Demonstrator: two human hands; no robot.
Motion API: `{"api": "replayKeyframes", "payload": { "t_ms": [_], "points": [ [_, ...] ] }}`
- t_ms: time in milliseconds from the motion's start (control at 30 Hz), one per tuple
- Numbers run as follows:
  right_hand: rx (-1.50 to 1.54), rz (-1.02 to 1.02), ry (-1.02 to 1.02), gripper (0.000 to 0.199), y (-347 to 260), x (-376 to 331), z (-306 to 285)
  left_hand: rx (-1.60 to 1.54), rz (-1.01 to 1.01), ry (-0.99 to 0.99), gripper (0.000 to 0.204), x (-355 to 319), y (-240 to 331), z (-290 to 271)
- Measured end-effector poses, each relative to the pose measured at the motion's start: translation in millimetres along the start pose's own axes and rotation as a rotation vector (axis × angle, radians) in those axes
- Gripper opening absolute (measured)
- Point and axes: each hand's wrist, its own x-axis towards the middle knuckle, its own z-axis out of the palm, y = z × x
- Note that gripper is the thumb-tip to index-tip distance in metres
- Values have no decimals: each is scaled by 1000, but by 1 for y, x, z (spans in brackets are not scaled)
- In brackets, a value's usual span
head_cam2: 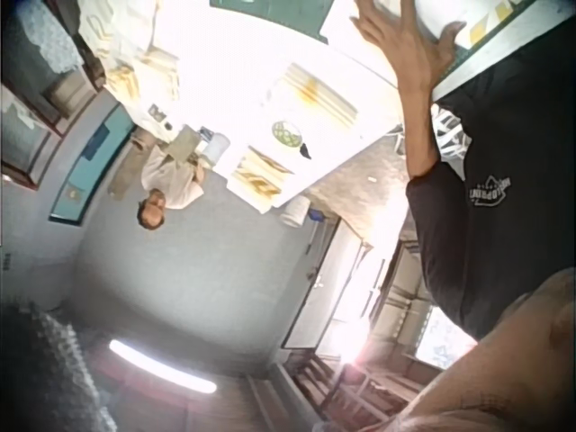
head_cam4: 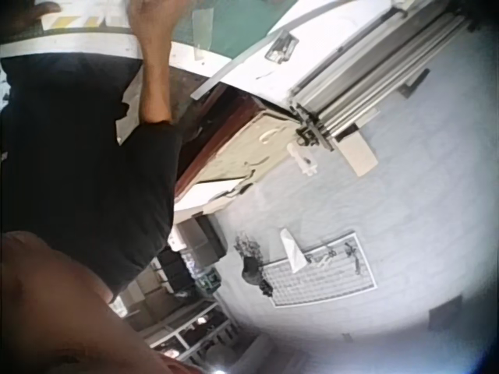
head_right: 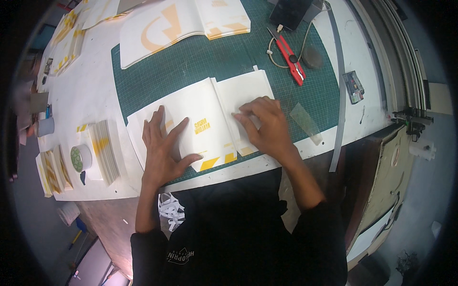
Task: The person assembles a book by placing a printed cover sheet over a folded booklet, aligning the edges, and smoothing the surface. They repeatedly open and close the assembled book to check the fit and alignment of the cover and pages.
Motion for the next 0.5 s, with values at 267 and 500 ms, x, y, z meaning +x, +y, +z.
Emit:
{"api": "replayKeyframes", "payload": {
  "t_ms": [267, 500],
  "points": [
    [4, -18, -117, 26, -5, -27, -3, 1, 11, 18, 88, 0, 0, 1],
    [-10, -37, -179, 40, -11, -40, -3, 2, 17, 23, 91, 1, -3, 2]
  ]
}}
